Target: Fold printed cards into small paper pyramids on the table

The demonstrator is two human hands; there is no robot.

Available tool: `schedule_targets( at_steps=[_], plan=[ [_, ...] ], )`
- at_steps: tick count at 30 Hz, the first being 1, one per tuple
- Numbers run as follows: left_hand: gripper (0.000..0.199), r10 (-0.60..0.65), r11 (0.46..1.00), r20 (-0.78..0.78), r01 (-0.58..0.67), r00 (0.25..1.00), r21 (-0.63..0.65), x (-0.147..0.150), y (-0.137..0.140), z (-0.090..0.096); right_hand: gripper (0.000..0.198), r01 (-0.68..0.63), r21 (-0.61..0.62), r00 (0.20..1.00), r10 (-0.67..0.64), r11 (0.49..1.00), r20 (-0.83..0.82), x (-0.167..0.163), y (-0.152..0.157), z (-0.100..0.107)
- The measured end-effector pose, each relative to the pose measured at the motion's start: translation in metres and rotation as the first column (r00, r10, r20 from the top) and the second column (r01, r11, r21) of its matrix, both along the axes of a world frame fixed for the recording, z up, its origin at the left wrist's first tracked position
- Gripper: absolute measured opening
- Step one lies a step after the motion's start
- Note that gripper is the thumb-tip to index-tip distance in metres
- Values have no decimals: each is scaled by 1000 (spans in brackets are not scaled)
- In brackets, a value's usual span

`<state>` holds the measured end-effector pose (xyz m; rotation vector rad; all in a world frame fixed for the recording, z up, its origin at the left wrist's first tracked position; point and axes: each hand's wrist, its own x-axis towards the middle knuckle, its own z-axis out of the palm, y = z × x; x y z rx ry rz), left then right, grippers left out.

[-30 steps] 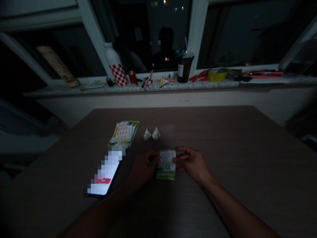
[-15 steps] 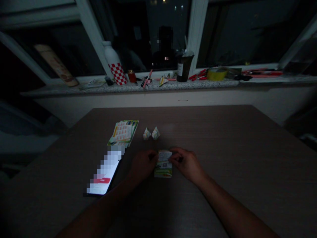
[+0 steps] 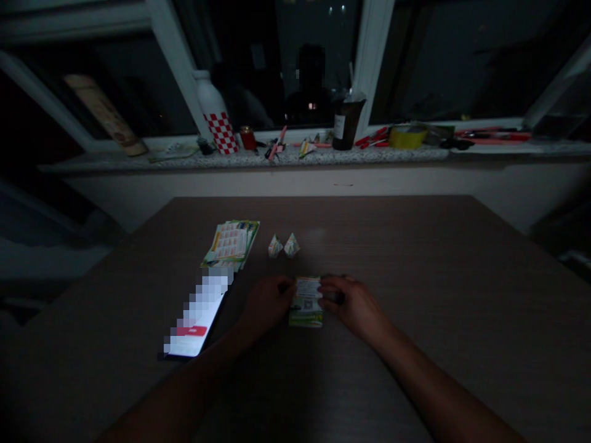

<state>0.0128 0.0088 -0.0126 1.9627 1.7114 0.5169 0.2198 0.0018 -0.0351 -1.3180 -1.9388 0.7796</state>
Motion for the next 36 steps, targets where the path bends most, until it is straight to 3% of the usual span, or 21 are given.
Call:
schedule_targets(
  at_steps=[13, 21, 24, 27, 33, 36],
  plan=[
    [22, 4, 1000, 6, -4, 1000, -2, 0, 2, -3, 75, -103, -66, 966, 115, 993, 233, 7, -4, 13],
    [20, 0, 1000, 71, -1, 998, 12, -2, 1, -4, 96, -43, 8, 937, 38, 999, 347, 13, -1, 10],
    [21, 4, 1000, 117, -6, 993, 12, -4, 2, -4, 92, -30, 45, 956, 15, 999, 294, 15, 0, 10],
    [22, 39, 999, 281, -39, 959, -6, -5, 4, -4, 71, -8, 67, 987, -2, 998, 158, 14, 1, 11],
    [18, 133, 986, 615, -164, 777, -6, -1, 4, -1, 16, 106, 75, 987, -96, 992, -129, 0, -1, 7],
    [16, 108, 987, 642, -159, 759, 22, 1, 2, -3, 10, 250, 243, 954, -194, 937, -230, -2, -2, 7]
  ],
)
